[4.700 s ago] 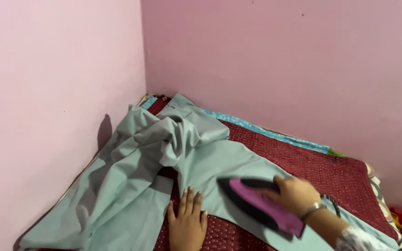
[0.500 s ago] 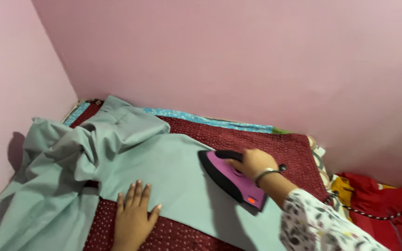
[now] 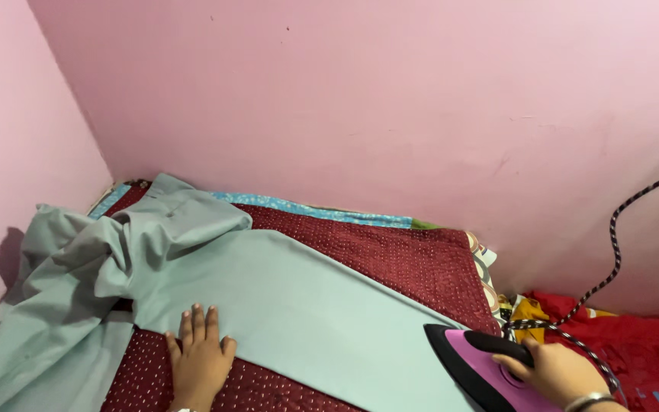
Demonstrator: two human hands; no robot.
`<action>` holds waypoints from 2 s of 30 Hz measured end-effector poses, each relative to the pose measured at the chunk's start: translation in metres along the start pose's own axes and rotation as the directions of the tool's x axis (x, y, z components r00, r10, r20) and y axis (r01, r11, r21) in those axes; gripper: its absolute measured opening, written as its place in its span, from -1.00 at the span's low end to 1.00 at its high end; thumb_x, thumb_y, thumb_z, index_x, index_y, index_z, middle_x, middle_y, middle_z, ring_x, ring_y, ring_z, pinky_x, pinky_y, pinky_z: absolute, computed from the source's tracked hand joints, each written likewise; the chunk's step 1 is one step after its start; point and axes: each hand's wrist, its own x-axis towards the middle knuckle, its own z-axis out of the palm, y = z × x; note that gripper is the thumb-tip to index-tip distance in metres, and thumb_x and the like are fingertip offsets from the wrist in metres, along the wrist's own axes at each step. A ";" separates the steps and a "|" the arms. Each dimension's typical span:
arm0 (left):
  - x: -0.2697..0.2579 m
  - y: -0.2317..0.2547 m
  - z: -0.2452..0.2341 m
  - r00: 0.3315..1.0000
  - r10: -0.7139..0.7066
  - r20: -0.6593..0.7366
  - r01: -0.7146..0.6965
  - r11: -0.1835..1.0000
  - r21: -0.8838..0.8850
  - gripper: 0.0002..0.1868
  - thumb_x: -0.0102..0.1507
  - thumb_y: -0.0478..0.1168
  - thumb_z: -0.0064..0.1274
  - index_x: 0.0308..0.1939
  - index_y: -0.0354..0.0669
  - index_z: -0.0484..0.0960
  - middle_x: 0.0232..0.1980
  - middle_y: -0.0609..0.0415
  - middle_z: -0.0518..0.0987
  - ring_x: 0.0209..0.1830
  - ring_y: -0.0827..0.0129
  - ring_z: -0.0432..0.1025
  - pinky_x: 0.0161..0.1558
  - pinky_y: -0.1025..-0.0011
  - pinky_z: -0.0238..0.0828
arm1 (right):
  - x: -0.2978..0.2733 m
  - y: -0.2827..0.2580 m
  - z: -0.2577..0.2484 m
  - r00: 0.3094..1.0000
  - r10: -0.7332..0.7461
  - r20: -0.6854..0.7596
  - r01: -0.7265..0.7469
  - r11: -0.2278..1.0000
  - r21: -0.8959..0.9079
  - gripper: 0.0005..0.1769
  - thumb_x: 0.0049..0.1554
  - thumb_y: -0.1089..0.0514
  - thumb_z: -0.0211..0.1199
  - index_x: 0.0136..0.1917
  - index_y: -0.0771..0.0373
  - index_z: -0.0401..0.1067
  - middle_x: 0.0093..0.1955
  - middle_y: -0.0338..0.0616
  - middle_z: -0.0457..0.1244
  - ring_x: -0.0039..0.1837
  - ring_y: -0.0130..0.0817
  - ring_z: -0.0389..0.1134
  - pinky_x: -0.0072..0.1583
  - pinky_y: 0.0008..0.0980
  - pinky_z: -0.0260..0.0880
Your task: The person irons a pair of light green trousers on a bed, smoothing the fabric and adjusting the garment between passes. After finishing the trousers, the person picks up a white garment, unfolds it, and begins ironing it as well.
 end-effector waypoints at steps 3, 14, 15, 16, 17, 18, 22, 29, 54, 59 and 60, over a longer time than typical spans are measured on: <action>-0.005 0.002 0.004 0.997 -0.007 -0.075 0.014 0.996 0.092 -0.25 0.31 0.13 -0.37 0.57 0.09 -0.01 0.66 0.04 -0.10 0.67 0.21 -0.28 0.53 -0.12 -0.38 | 0.006 -0.013 -0.005 0.999 0.005 -0.035 -0.005 1.000 0.009 -0.22 -0.01 -0.61 0.09 0.08 0.04 0.52 -0.17 -0.02 0.47 -0.04 -0.09 0.56 0.10 -0.14 0.59; -0.003 -0.001 -0.006 0.995 0.009 -0.101 -0.011 1.000 -0.023 -0.20 0.26 0.11 -0.31 0.58 0.00 0.05 0.64 -0.03 -0.06 0.65 0.14 -0.23 0.49 -0.15 -0.36 | 0.052 -0.207 -0.082 0.961 -0.239 -0.138 0.242 0.970 0.002 -0.16 0.02 -0.64 0.05 0.03 0.13 0.53 -0.13 0.01 0.45 0.00 -0.02 0.51 0.07 -0.06 0.53; -0.002 -0.001 -0.002 0.996 0.010 -0.093 -0.014 0.999 -0.039 -0.20 0.26 0.10 -0.31 0.58 -0.01 0.04 0.66 -0.04 -0.07 0.66 0.12 -0.24 0.48 -0.15 -0.37 | 0.058 -0.225 -0.089 0.954 -0.259 -0.151 0.261 0.965 -0.004 -0.15 0.03 -0.64 0.04 0.02 0.15 0.53 -0.12 0.01 0.45 0.00 -0.02 0.51 0.06 -0.05 0.53; 0.000 -0.002 0.003 0.996 0.012 -0.085 -0.016 0.998 -0.056 -0.19 0.25 0.09 -0.30 0.58 -0.03 0.03 0.68 -0.05 -0.08 0.67 0.10 -0.25 0.47 -0.16 -0.39 | 0.064 -0.243 -0.096 0.948 -0.274 -0.163 0.278 0.961 0.000 -0.16 0.03 -0.64 0.04 0.04 0.15 0.52 -0.12 0.02 0.45 0.01 -0.02 0.51 0.06 -0.05 0.53; 0.003 -0.003 0.009 0.991 0.020 -0.130 -0.032 0.995 -0.091 -0.18 0.23 0.09 -0.27 0.57 -0.03 0.05 0.67 -0.08 -0.07 0.67 0.07 -0.24 0.46 -0.18 -0.39 | 0.070 -0.262 -0.104 0.941 -0.288 -0.177 0.293 0.956 0.004 -0.16 0.03 -0.63 0.04 0.06 0.15 0.51 -0.11 0.02 0.45 0.01 -0.01 0.51 0.06 -0.05 0.53; 0.005 -0.005 0.017 0.984 0.027 -0.175 -0.049 0.991 -0.124 -0.17 0.21 0.08 -0.25 0.56 -0.04 0.07 0.66 -0.10 -0.06 0.66 0.05 -0.24 0.45 -0.21 -0.40 | 0.077 -0.281 -0.110 0.934 -0.301 -0.191 0.308 0.951 0.008 -0.16 0.03 -0.63 0.03 0.07 0.15 0.50 -0.11 0.03 0.45 0.01 0.00 0.51 0.06 -0.05 0.53; 0.017 -0.008 0.052 0.770 0.037 -0.637 -0.241 0.941 -0.237 -0.15 0.10 0.07 -0.08 0.43 -0.16 0.17 0.53 -0.22 0.05 0.57 -0.02 -0.14 0.41 -0.32 -0.41 | 0.102 -0.339 -0.132 0.912 -0.364 -0.189 0.368 0.930 -0.014 -0.12 0.03 -0.64 0.04 0.03 0.21 0.53 -0.09 0.04 0.45 0.03 -0.01 0.50 0.08 -0.07 0.50; 0.025 -0.009 0.084 0.770 0.032 -0.638 -0.246 0.937 -0.249 -0.23 0.25 0.17 -0.20 0.43 -0.21 0.16 0.54 -0.27 0.03 0.57 -0.04 -0.16 0.42 -0.33 -0.50 | 0.120 -0.431 -0.163 0.890 -0.405 -0.211 0.418 0.908 0.019 -0.18 0.08 -0.58 0.06 0.03 0.21 0.56 -0.06 0.09 0.45 0.04 0.04 0.49 0.11 -0.05 0.47; -0.026 0.025 -0.013 0.995 -0.052 0.086 0.056 0.998 -0.038 -0.21 0.39 0.34 -0.54 0.59 0.04 -0.10 0.68 0.02 -0.21 0.68 0.15 -0.41 0.50 -0.20 -0.51 | 0.061 -0.036 -0.033 0.986 0.003 -0.169 0.026 0.986 0.168 -0.30 0.09 -0.52 0.06 0.20 -0.05 0.57 0.13 -0.14 0.44 0.14 -0.09 0.50 0.22 -0.10 0.50; -0.053 0.038 -0.011 0.985 0.031 0.169 -0.027 0.999 -0.031 -0.15 0.35 0.43 -0.54 0.61 0.18 -0.15 0.70 0.16 -0.25 0.69 0.29 -0.43 0.51 -0.27 -0.57 | 0.109 0.032 -0.029 0.990 0.141 -0.018 -0.138 0.983 0.123 -0.26 0.08 -0.58 0.14 0.26 -0.07 0.56 0.07 -0.13 0.50 0.12 -0.16 0.58 0.18 -0.18 0.57; -0.056 0.039 -0.011 0.985 0.038 0.167 -0.035 0.999 -0.017 -0.16 0.35 0.43 -0.54 0.61 0.17 -0.13 0.69 0.16 -0.24 0.68 0.28 -0.42 0.52 -0.26 -0.57 | 0.117 0.040 -0.031 0.982 0.188 0.022 -0.189 0.977 0.094 -0.23 0.08 -0.60 0.17 0.23 -0.03 0.60 0.04 -0.14 0.53 0.10 -0.20 0.61 0.17 -0.20 0.59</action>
